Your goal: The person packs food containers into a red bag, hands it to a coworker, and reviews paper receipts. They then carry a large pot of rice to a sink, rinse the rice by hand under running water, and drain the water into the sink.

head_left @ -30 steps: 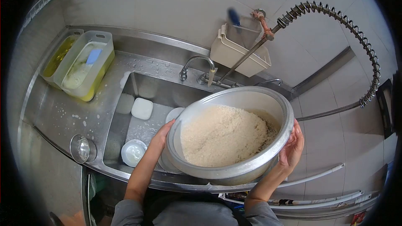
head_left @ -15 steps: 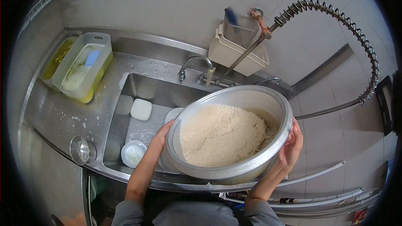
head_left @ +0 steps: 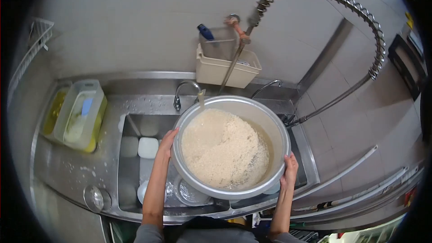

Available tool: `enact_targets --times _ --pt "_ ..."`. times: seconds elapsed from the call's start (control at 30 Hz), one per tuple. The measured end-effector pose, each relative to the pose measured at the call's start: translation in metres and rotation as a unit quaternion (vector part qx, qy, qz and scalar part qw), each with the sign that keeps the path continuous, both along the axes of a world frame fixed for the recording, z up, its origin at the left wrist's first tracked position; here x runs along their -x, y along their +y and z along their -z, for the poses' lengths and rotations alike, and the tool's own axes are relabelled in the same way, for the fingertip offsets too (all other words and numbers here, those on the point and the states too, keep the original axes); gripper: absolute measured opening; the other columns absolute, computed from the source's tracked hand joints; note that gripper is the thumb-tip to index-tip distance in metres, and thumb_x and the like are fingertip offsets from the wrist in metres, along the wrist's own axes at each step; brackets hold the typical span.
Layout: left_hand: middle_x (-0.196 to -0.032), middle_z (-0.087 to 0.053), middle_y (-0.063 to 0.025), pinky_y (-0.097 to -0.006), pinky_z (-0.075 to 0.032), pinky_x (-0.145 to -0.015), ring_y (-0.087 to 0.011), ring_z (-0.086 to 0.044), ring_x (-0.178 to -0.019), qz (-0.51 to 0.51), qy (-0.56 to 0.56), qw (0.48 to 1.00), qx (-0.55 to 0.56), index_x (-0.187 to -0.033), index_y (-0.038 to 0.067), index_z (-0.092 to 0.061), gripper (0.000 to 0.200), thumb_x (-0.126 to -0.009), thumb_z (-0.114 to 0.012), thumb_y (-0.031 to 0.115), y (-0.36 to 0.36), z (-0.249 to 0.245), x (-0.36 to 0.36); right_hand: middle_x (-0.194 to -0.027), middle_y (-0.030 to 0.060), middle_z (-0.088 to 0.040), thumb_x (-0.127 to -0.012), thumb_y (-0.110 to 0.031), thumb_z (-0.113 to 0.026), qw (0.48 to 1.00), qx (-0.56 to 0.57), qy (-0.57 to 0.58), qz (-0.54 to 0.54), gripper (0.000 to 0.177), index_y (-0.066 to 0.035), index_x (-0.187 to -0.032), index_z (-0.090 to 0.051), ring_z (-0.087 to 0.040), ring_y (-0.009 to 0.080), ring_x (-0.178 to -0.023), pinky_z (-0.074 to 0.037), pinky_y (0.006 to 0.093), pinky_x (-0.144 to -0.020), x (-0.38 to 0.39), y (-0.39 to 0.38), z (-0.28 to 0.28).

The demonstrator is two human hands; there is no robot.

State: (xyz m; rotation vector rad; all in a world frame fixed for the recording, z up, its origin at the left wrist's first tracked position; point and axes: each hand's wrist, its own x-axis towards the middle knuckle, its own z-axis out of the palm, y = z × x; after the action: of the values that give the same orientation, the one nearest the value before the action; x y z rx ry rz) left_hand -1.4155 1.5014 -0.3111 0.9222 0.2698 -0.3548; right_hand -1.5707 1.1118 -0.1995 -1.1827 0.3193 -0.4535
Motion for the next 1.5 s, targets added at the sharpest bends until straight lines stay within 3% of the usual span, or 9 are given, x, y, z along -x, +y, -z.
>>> enact_targets --times 0.47,0.57,0.77,0.9,1.0,1.13,1.23,1.33,1.5 --pt "-0.084 -0.061 -0.0082 -0.0306 -0.047 -0.068 -0.0172 -0.058 -0.077 0.053 -0.001 0.980 -0.193 -0.096 0.002 -0.058 0.039 -0.086 -0.049 0.038 0.031 0.014 -0.069 -0.106 0.0149 -0.050 -0.075 -0.001 -0.052 0.978 0.069 0.175 0.088 0.049 0.000 -0.120 -0.033 -0.053 0.0210 -0.089 -0.045 0.0296 -0.074 -0.013 -0.005 0.071" --pt "-0.078 -0.063 -0.0112 -0.0326 -0.047 -0.061 -0.0186 -0.061 -0.067 0.010 -0.098 0.824 -0.558 -0.094 0.000 -0.060 0.049 -0.083 -0.047 0.046 0.017 0.024 -0.134 -0.100 0.0120 -0.053 -0.075 0.000 -0.051 0.981 0.061 0.165 0.076 0.038 -0.003 -0.111 -0.039 -0.053 0.0189 -0.087 -0.045 0.0288 -0.072 -0.013 -0.003 0.063" --pt "-0.073 -0.063 -0.0107 -0.0295 -0.048 -0.057 -0.0185 -0.061 -0.062 0.036 -0.208 0.644 -0.735 -0.091 -0.004 -0.058 0.054 -0.084 -0.038 0.045 0.029 0.090 -0.211 -0.096 0.0111 -0.054 -0.074 0.000 -0.052 0.982 0.065 0.153 0.086 0.034 -0.003 -0.105 -0.040 -0.054 0.0175 -0.083 -0.045 0.0293 -0.071 -0.012 -0.006 0.071" --pt "-0.079 -0.062 -0.0093 -0.0267 -0.049 -0.060 -0.0180 -0.060 -0.067 -0.053 -0.034 0.965 -0.255 -0.091 -0.002 -0.058 0.053 -0.087 -0.033 0.045 0.036 0.098 -0.180 -0.094 0.0115 -0.054 -0.074 -0.001 -0.053 0.983 0.052 0.160 0.077 0.032 -0.003 -0.103 -0.040 -0.054 0.0175 -0.083 -0.044 0.0291 -0.073 -0.011 -0.004 0.067" --pt "-0.080 -0.062 -0.0091 -0.0279 -0.050 -0.064 -0.0190 -0.060 -0.069 -0.042 0.059 0.992 -0.100 -0.094 -0.001 -0.057 0.058 -0.087 -0.033 0.051 0.051 0.143 -0.179 -0.097 0.0125 -0.052 -0.075 -0.001 -0.053 0.982 0.028 0.174 0.068 0.033 -0.004 -0.105 -0.039 -0.053 0.0180 -0.085 -0.044 0.0292 -0.073 -0.011 -0.002 0.064" --pt "-0.104 -0.057 -0.0131 -0.0343 -0.048 -0.076 -0.0220 -0.057 -0.087 -0.015 0.069 0.994 0.083 -0.111 0.001 -0.050 0.052 -0.084 -0.047 0.045 -0.005 -0.008 -0.014 -0.112 0.0205 -0.047 -0.075 -0.003 -0.055 0.970 0.085 0.203 0.099 0.048 -0.003 -0.118 -0.035 -0.050 0.0274 -0.100 -0.041 0.0341 -0.083 -0.013 -0.001 0.058" --pt "-0.106 -0.053 -0.0143 -0.0363 -0.047 -0.078 -0.0246 -0.054 -0.093 -0.050 0.037 0.997 0.035 -0.116 0.002 -0.044 0.044 -0.076 -0.056 0.015 -0.009 0.004 0.040 -0.127 0.0274 -0.034 -0.074 -0.005 -0.058 0.619 0.752 0.198 0.108 0.060 -0.001 -0.127 -0.030 -0.035 0.0373 -0.119 -0.031 0.0387 -0.096 -0.025 0.007 0.014" --pt "-0.101 -0.052 -0.0132 -0.0361 -0.047 -0.076 -0.0261 -0.053 -0.090 -0.005 0.024 1.000 -0.002 -0.117 0.003 -0.042 0.052 -0.067 -0.052 -0.002 -0.010 0.000 0.039 -0.133 0.0285 -0.025 -0.077 -0.017 -0.059 0.736 0.652 0.058 -0.174 0.054 0.004 -0.123 -0.038 -0.022 0.0390 -0.126 -0.020 0.0397 -0.103 -0.105 0.009 0.060" --pt "-0.100 -0.049 -0.0114 -0.0353 -0.045 -0.074 -0.0260 -0.051 -0.089 -0.045 0.012 0.999 -0.016 -0.117 0.004 -0.042 0.059 -0.060 -0.049 -0.006 -0.033 -0.025 0.047 -0.084 0.0246 -0.059 -0.085 -0.025 -0.043 0.758 0.591 0.116 -0.248 0.035 0.005 -0.083 -0.060 -0.057 0.0394 -0.079 -0.044 0.0452 -0.070 -0.357 0.073 0.218"
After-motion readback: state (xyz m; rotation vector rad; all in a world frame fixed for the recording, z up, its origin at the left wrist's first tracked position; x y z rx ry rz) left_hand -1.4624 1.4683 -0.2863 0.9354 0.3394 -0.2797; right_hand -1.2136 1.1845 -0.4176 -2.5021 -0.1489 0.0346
